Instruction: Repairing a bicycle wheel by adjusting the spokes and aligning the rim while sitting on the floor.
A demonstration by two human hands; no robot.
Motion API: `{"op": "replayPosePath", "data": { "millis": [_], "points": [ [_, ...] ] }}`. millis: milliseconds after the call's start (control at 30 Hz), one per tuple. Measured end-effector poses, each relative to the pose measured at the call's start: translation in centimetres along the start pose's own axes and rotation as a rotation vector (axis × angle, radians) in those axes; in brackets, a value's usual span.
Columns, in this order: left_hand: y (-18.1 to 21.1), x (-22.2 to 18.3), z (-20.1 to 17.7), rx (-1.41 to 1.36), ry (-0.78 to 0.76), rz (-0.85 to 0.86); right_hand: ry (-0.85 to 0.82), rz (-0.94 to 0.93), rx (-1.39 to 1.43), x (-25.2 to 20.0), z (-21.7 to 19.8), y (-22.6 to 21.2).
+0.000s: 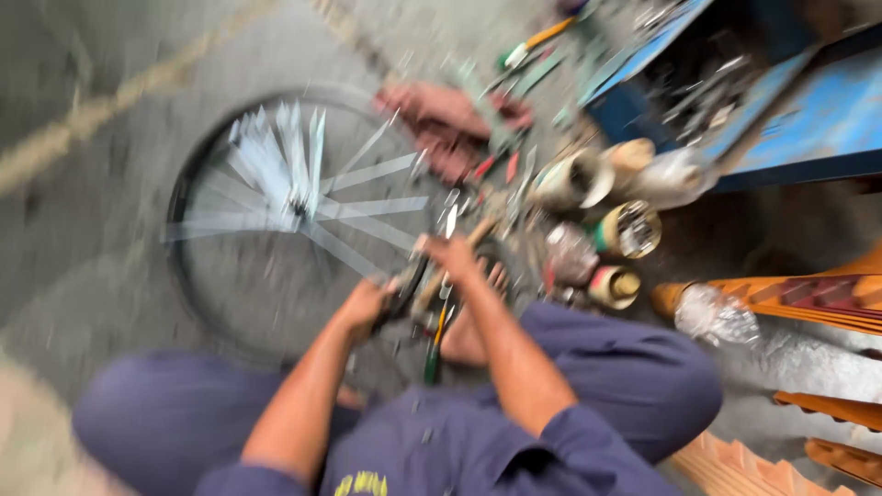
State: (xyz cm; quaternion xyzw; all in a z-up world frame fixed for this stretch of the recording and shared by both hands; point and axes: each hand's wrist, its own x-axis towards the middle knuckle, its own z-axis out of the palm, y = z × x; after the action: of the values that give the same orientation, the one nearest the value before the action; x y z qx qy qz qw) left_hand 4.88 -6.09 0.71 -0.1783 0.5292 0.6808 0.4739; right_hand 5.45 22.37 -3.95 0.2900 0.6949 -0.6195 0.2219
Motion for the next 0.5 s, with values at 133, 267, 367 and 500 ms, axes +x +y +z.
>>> {"op": "replayPosePath", "data": {
  "millis": [133, 267, 367, 500],
  "points": [
    [-0.3, 0.9, 1.5, 0.217, 0.117, 0.229, 0.019, -0.627, -0.337, -1.3, 0.7, -0.4],
    [-1.3, 4.2, 2.6, -0.258, -0.031, 0.196, -0.005, -0.084, 0.673, -4.0, 0.7, -6.0],
    [1.6, 2.9, 3.8, -0.234, 0.025, 0.084, 0.105, -0.015, 0.643, -5.1, 0.4, -6.4],
    [1.9, 4.3, 4.7, -0.055, 0.151, 0.179, 0.14, 0.014, 0.57, -6.7, -0.2, -6.2]
  ]
}}
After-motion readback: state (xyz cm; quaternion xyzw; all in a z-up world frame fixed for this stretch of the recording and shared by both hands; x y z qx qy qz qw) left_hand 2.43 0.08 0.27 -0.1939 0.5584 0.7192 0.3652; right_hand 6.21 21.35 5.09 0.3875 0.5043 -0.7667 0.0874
